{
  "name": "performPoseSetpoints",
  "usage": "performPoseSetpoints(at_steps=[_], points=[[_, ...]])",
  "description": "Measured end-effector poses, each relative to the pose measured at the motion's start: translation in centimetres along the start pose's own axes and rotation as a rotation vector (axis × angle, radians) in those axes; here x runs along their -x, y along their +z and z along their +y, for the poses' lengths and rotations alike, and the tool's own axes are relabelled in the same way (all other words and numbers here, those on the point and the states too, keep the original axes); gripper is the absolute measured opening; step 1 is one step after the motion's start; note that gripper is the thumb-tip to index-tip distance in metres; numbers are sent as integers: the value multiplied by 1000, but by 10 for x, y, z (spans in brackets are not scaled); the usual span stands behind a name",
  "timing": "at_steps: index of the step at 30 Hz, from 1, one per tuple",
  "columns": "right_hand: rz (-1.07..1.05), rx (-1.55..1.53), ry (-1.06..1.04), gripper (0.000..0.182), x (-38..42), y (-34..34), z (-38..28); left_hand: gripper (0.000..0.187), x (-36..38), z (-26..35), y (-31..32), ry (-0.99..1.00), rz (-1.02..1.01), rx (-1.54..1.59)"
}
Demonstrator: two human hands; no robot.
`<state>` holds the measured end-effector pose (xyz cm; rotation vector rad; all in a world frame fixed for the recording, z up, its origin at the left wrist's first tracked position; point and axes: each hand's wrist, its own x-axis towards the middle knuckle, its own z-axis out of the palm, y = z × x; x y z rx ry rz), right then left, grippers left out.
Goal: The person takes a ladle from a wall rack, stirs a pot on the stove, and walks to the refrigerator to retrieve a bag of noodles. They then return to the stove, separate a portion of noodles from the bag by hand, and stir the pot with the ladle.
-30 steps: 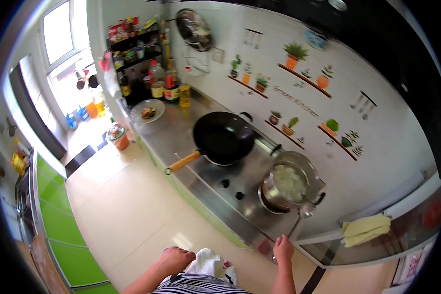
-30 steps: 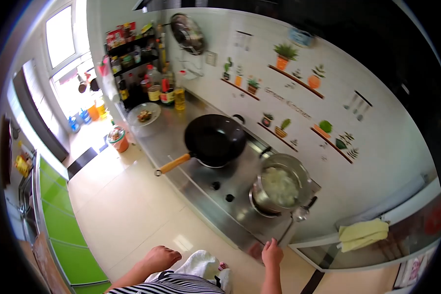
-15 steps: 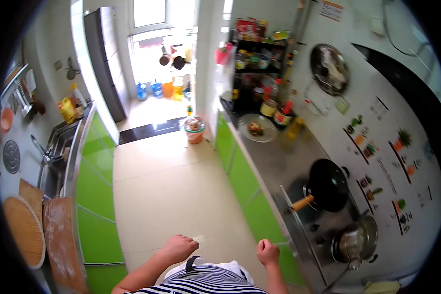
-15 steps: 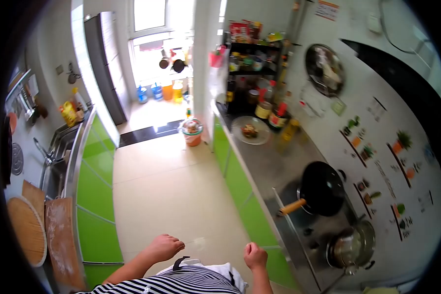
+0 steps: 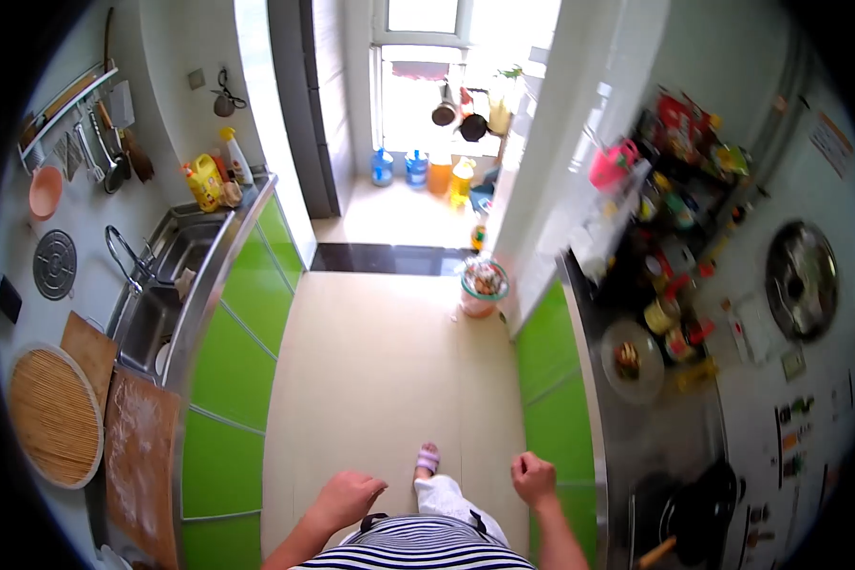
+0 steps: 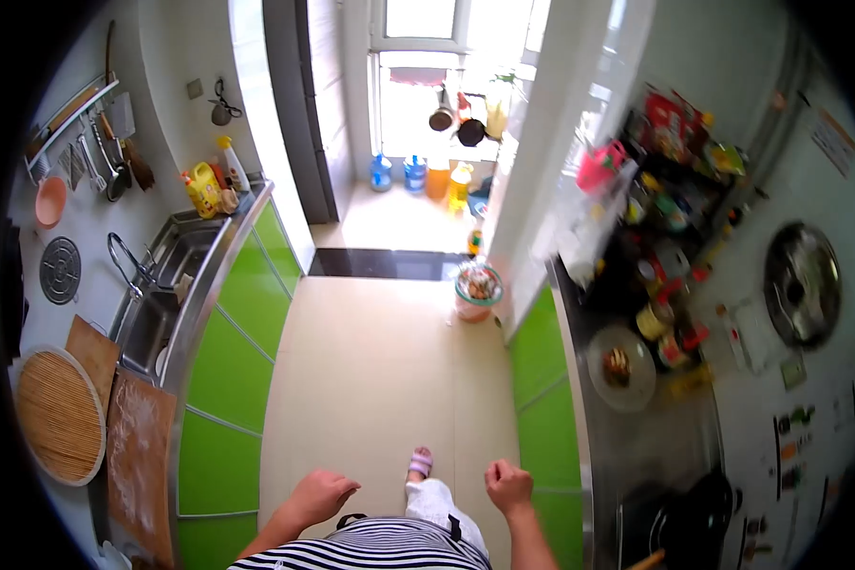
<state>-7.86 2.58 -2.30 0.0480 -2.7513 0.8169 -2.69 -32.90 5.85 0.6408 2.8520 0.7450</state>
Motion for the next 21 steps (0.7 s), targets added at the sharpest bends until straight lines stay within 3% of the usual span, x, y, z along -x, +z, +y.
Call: performPoseSetpoints(at_steps=[7, 10, 12, 16, 18, 19, 21], points=[[-201, -184, -362, 26, -214, 71, -77, 16, -100, -76, -73, -203, 189, 18], [-253, -316, -443, 24, -288, 101, -114, 17, -130, -100, -83, -257, 250, -76], [-246, -379, -578, 20, -330, 119, -139, 14, -146, -124, -78, -325, 331, 26], [-283, -421, -578, 20, -394, 162, -163, 14, -181, -177, -86, -384, 328, -42], [-275, -426, -582, 20, -433, 187, -164, 32, -210, -219, -99, -403, 179, 12], [-280, -396, -572, 20, -448, 198, -160, 32, -229, -236, -109, -391, 185, 5], [-303, -305, -530, 24, -485, 214, -154, 12, -271, -269, -137, -453, 327, -96]])
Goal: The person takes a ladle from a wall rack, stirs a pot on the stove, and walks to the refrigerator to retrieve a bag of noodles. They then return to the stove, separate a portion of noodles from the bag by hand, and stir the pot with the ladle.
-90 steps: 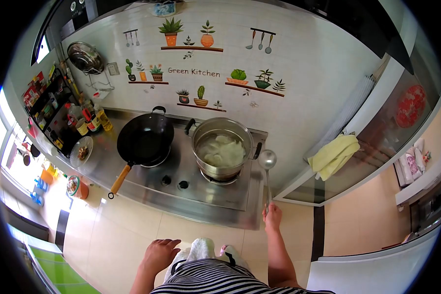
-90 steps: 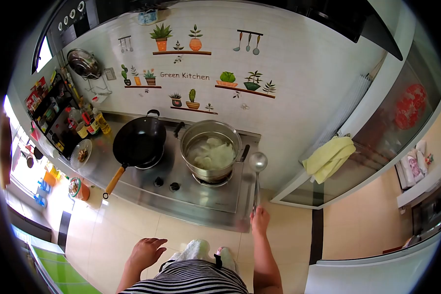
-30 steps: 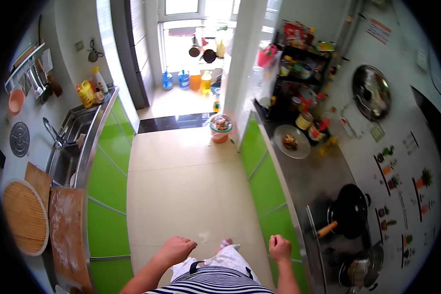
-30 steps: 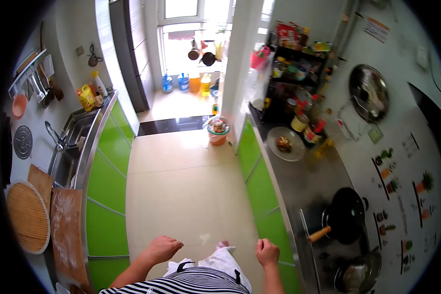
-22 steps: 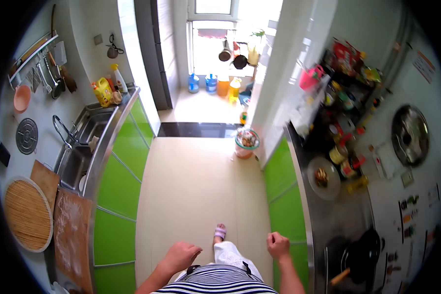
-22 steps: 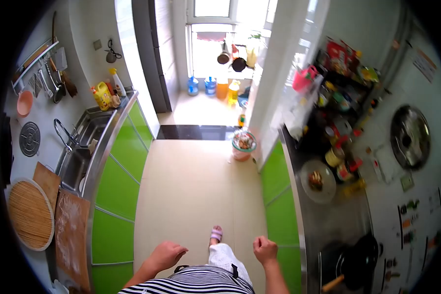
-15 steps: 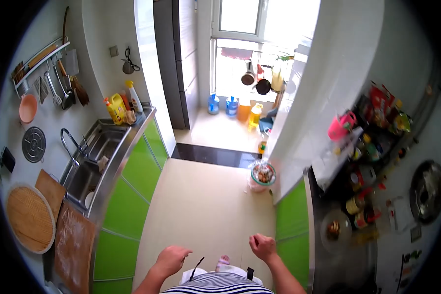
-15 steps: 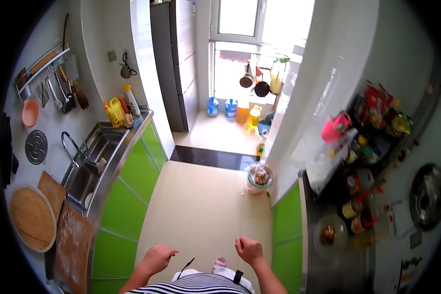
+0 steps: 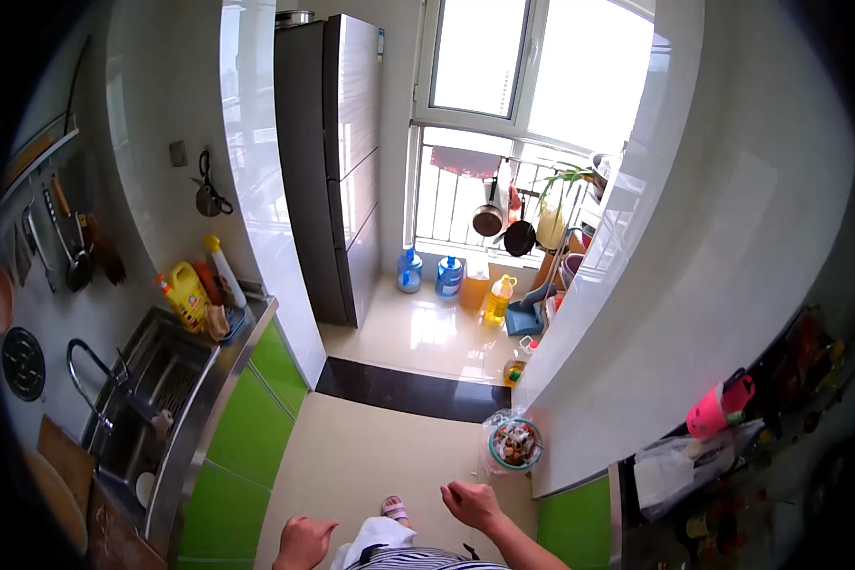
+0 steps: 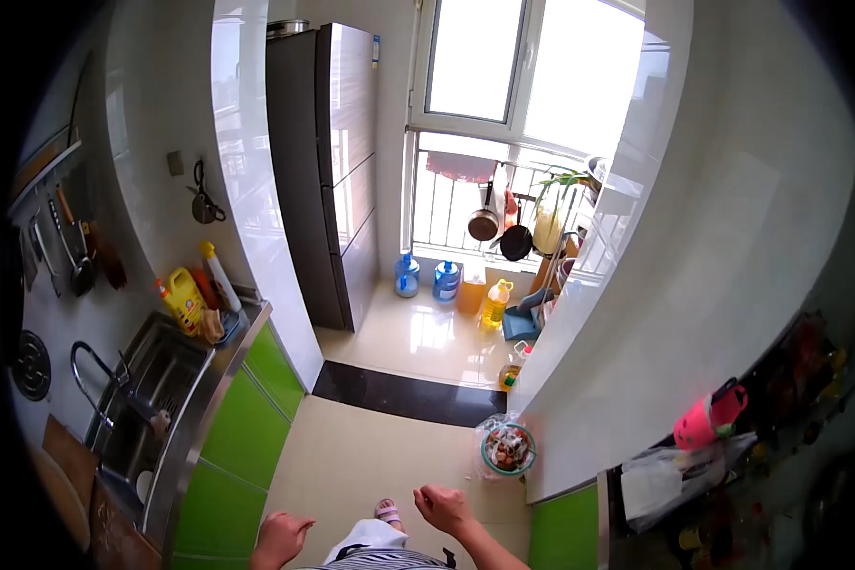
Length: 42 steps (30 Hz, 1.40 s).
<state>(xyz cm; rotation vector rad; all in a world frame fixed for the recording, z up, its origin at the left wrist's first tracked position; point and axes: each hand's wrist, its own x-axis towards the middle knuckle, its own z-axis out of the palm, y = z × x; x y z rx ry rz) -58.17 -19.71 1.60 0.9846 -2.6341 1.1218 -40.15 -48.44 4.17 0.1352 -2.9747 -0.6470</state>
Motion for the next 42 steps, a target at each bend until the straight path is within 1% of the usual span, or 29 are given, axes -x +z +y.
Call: performPoseSetpoints(at_steps=[1, 3, 5, 6, 7, 8, 10, 11, 12, 13, 14, 16, 17, 19, 20, 22, 24, 25, 26, 27, 30, 31, 33, 35, 38, 39, 40, 41, 42], points=[[-2, 60, 43, 25, -17, -9, 5, 12, -32, -5, -6, 79, 62, -70], [5, 73, 106, 27, -49, -27, 23, 12, -99, -15, -18, 134, 95, -2], [106, 54, 160, 28, -78, -34, 54, 11, -166, -12, -35, 166, 107, 11], [150, 160, 183, 29, -91, -40, 68, 11, -200, -16, -33, 254, 86, -61], [180, 359, 163, 24, -103, -46, 82, 11, -230, -18, -34, 341, 65, -135], [234, 292, 178, 22, -91, -20, 143, 11, -259, -13, -41, 347, 61, -132], [349, 472, 57, 17, -110, -22, 171, 12, -318, 8, -53, 484, 44, -70], [407, 721, -82, 15, -118, -33, 175, 12, -343, 12, -54, 491, 44, -80], [320, 978, -60, 13, -120, -18, 212, 13, -369, 15, -54, 523, 75, -28], [336, 1225, -166, 26, -87, 30, 290, 14, -395, 17, -54, 553, 108, 24], [346, 1219, -169, 26, -110, 33, 299, 15, -418, 18, -56, 570, 105, 54], [495, 834, -100, 9, -157, 33, 323, 16, -460, 7, -51, 549, 145, 20], [522, 1000, -136, 11, -185, 37, 334, 17, -479, 2, -48, 531, 179, -6], [408, 903, 16, 17, -286, -16, 263, 21, -515, -15, -46, 466, 166, -10], [281, 872, 50, 19, -304, 3, 301, 23, -531, -22, -48, 385, 196, -17], [300, 712, -6, 27, -384, -15, 291, 33, -566, -37, -53, 240, 197, 3], [201, 324, 139, 31, -461, -27, 281, 36, -604, -53, -56, 194, 266, -22], [202, 323, 126, 31, -496, -30, 282, 39, -623, -57, -59, 152, 322, -41], [176, 214, 99, 29, -528, -31, 282, 45, -640, -61, -63, 145, 354, -76], [145, 105, 75, 27, -557, -32, 279, 45, -652, -63, -66, 135, 354, -76], [196, 13, -100, 20, -638, -35, 254, 54, -691, -76, -74, 48, 398, -59], [218, -36, -171, 18, -659, -24, 260, 54, -706, -84, -77, 38, 409, -60], [216, -122, -186, 16, -690, 1, 275, 59, -739, -102, -90, 0, 429, -81], [187, -142, -201, 14, -717, 2, 266, 62, -782, -119, -114, -1, 464, -16], [143, -117, -138, 12, -745, 18, 286, 61, -860, -153, -144, 7, 590, 74], [135, -118, -158, 12, -755, 19, 290, 61, -886, -166, -151, -4, 697, 117], [92, -110, -48, 13, -763, 15, 288, 62, -909, -179, -153, -15, 801, 166], [48, -99, 67, 16, -768, 10, 285, 62, -931, -193, -149, -28, 809, 173], [139, -167, 52, 22, -783, 3, 270, 63, -954, -207, -148, -49, 865, 227]])
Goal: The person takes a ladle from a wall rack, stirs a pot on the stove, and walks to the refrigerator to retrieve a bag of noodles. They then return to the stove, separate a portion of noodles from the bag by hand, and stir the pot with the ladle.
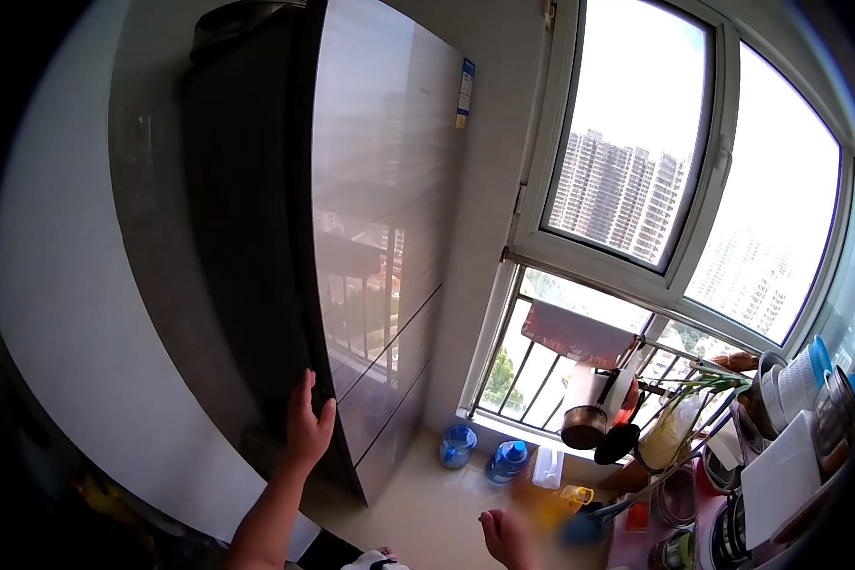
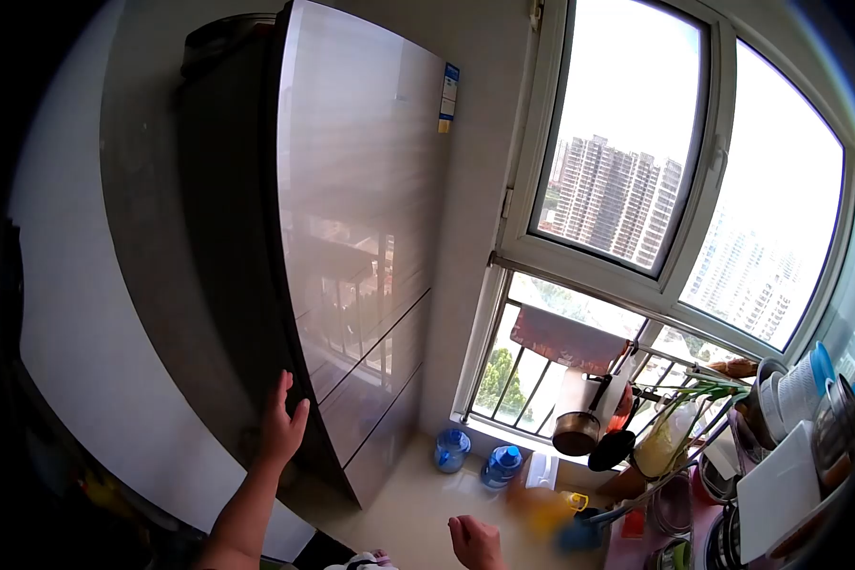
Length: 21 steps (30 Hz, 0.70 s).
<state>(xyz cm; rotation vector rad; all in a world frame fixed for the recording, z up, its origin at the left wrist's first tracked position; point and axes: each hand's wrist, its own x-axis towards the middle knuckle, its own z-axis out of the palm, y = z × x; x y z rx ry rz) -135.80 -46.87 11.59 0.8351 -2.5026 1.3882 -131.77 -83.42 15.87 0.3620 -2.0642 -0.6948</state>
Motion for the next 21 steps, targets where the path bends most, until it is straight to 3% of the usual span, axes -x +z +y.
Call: performPoseSetpoints(at_steps=[4, 6, 12, 13, 15, 17, 18, 19, 21], points=[[-129, 121, 77, 19, -49, 17, 18, 65, -27, -48, 55, -71, 75, -51], [-46, 92, -22, 17, -82, 25, -10, 65, -21, -56, 73, -185, 124, -135], [-92, -234, -425, 13, -189, 100, -47, 65, -23, -34, 69, -216, 185, -74], [-118, -268, -488, 21, -207, 115, -58, 65, -19, -31, 68, -257, 161, -49], [-103, -255, -650, 58, -242, 129, -105, 62, -25, -11, 62, -332, 166, 33], [-45, -212, -665, 92, -259, 152, -139, 60, -25, -18, 66, -323, 174, -89], [-29, -209, -679, 99, -268, 163, -152, 59, -29, -14, 61, -341, 113, -3], [-12, -203, -688, 106, -276, 175, -162, 57, -33, -3, 60, -216, 196, -74], [-2, -170, -668, 104, -286, 196, -175, 57, -39, 9, 59, -196, 268, -39]])
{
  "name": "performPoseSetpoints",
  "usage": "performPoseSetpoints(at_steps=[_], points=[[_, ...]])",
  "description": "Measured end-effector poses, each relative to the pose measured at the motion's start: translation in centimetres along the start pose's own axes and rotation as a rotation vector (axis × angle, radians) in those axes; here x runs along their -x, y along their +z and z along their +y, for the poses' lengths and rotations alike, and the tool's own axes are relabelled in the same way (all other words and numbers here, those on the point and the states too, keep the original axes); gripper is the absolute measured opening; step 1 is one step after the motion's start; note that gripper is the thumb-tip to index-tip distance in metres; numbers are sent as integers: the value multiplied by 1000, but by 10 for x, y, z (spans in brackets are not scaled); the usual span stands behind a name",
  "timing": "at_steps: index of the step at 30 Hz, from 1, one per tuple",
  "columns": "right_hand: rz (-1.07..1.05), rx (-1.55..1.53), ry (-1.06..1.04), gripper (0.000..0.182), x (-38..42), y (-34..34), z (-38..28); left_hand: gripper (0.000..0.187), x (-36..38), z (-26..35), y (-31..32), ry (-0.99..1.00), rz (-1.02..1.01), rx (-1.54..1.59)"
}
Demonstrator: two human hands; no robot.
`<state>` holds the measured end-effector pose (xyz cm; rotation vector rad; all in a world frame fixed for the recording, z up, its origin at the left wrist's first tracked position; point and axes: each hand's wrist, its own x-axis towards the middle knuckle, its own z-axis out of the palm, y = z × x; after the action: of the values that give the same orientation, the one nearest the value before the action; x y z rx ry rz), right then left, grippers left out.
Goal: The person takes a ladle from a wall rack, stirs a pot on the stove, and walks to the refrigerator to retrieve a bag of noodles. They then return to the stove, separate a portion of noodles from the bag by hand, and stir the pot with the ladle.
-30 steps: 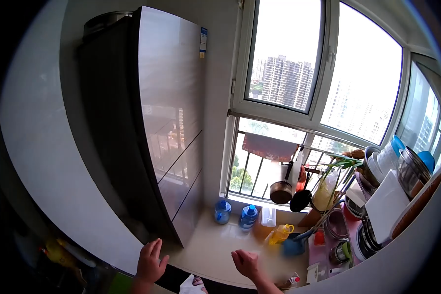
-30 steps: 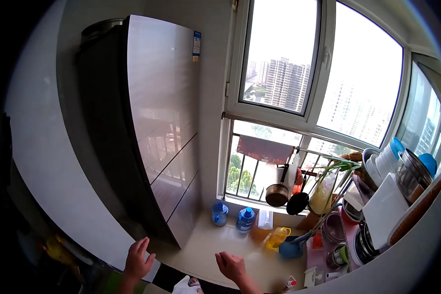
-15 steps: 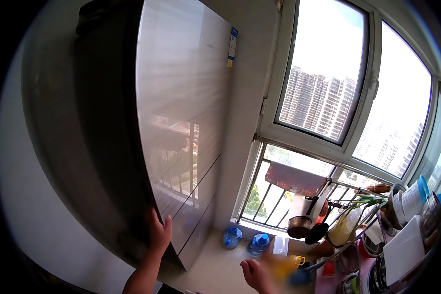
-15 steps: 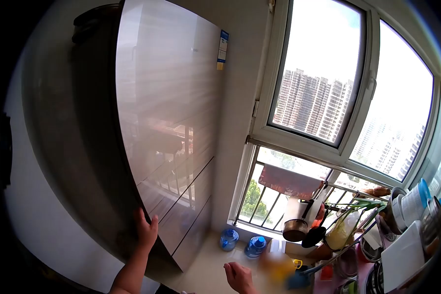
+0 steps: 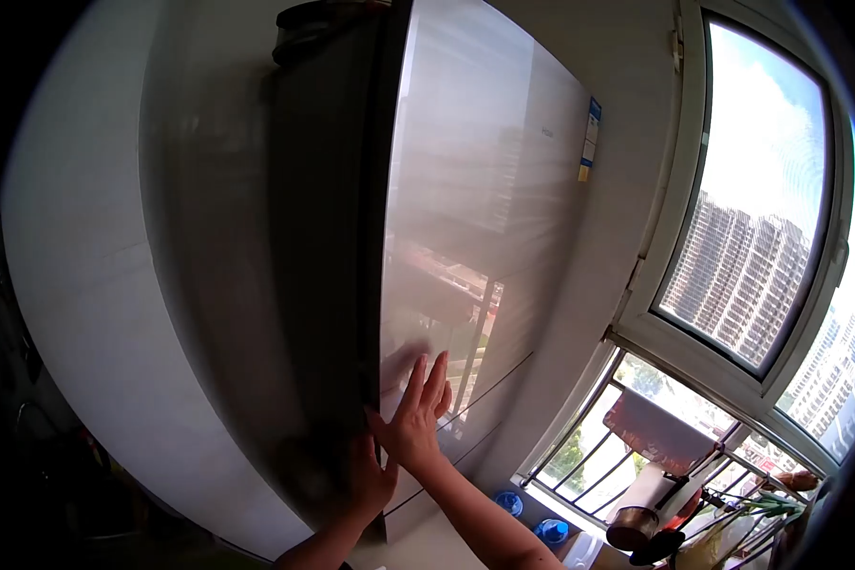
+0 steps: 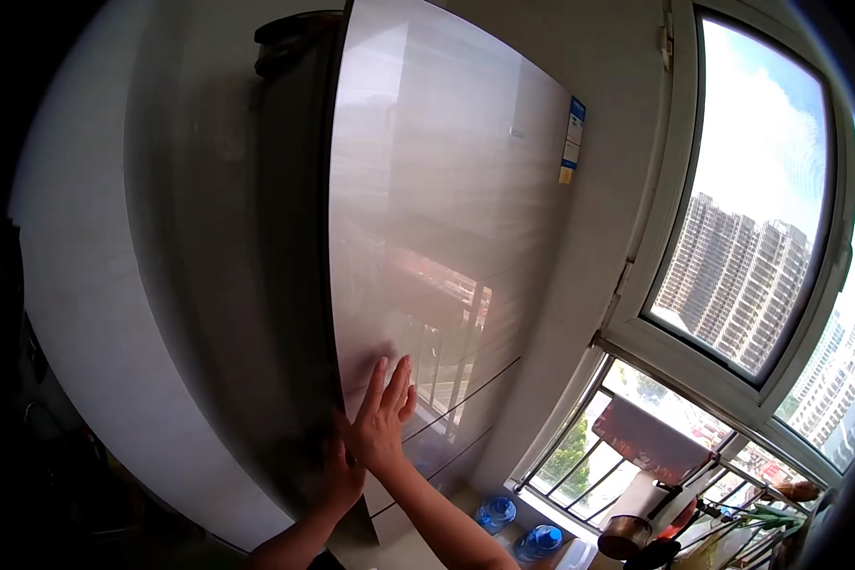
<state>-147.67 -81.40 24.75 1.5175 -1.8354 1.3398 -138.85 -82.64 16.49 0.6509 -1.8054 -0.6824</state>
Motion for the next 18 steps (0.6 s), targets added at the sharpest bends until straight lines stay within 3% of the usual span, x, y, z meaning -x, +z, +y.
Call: performPoseSetpoints(at_steps=[4, 6, 9, 13, 15, 18], points=[[-108, 81, 2, 103, 7, 13, -2, 54, 7, -29, 14, 55, 74, -75], [-153, 155, -15, 101, 21, 14, 1, 52, 12, -55, 23, 133, -154, -481], [-181, 26, -14, 103, 33, 5, 11, 51, 18, -53, 35, 23, 18, -450], [-117, 26, -3, 111, 22, -1, 14, 56, 9, -41, 37, 56, 42, -552], [-127, 29, 13, 111, 18, 2, 13, 58, 9, -4, 21, 52, 132, -195], [-84, 24, 29, 110, 27, 5, 18, 62, 17, 19, 17, 52, 48, -79]])
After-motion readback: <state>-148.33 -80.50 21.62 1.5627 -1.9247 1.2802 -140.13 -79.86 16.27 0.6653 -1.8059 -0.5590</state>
